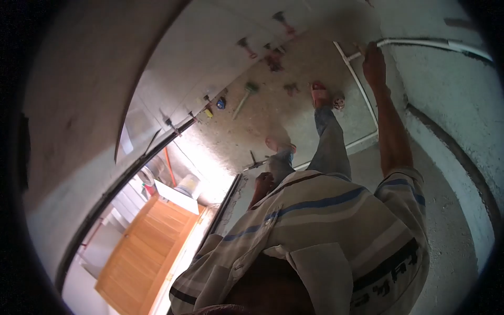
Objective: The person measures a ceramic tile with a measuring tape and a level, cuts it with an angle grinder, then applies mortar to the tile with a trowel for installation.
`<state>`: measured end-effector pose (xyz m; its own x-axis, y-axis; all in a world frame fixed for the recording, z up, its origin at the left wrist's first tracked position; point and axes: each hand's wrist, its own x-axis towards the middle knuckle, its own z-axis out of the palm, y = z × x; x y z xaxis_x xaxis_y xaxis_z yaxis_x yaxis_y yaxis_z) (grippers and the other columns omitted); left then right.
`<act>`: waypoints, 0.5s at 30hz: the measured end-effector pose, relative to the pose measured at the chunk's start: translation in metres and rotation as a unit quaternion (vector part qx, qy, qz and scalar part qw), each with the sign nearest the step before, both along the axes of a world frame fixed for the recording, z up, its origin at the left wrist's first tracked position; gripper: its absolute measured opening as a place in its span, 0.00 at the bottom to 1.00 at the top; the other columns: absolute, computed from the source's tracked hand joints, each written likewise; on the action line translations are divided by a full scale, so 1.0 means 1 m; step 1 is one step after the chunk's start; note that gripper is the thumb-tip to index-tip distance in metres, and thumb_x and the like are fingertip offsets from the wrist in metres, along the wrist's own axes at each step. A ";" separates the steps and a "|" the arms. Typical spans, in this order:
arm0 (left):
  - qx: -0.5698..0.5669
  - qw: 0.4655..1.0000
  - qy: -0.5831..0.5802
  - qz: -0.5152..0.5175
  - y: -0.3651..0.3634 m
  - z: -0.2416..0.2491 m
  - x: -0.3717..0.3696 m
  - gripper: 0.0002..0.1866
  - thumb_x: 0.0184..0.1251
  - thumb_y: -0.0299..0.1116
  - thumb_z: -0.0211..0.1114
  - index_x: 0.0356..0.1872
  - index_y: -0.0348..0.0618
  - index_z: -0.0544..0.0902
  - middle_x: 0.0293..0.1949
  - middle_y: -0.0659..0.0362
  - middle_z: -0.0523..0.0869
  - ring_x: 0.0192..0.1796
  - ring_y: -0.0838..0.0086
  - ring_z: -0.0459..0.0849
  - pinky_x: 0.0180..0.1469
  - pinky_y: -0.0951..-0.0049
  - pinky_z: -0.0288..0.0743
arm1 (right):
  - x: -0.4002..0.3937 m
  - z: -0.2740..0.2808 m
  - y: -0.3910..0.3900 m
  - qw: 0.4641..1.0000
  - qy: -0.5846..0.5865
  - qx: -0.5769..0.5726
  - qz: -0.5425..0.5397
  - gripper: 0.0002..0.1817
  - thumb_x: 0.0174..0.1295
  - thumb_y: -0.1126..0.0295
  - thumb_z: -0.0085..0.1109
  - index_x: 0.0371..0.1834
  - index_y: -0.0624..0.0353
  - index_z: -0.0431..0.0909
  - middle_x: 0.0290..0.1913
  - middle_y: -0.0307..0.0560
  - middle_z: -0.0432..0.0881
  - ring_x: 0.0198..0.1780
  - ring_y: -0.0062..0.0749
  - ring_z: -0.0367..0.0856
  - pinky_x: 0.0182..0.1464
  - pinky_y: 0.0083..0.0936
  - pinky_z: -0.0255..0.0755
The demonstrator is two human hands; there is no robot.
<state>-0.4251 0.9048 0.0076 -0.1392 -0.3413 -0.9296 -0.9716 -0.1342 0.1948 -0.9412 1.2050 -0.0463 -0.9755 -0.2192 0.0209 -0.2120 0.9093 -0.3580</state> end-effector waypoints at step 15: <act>-0.136 0.976 0.125 0.117 -0.113 0.037 0.200 0.37 0.54 0.36 0.70 0.63 0.29 0.68 0.48 0.42 0.81 0.46 0.63 0.85 0.49 0.63 0.77 | 0.462 0.221 -0.359 0.864 -0.195 -0.197 0.420 0.16 0.49 0.77 0.60 0.43 0.57 0.75 0.46 0.52 0.74 0.51 0.51 0.75 0.51 0.39 0.72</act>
<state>-0.2253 0.7923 0.0443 -0.2376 -0.6202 -0.7476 -0.8382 -0.2580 0.4804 -0.4792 0.8456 0.1746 -0.4244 -0.9046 -0.0402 -0.5313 0.2847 -0.7979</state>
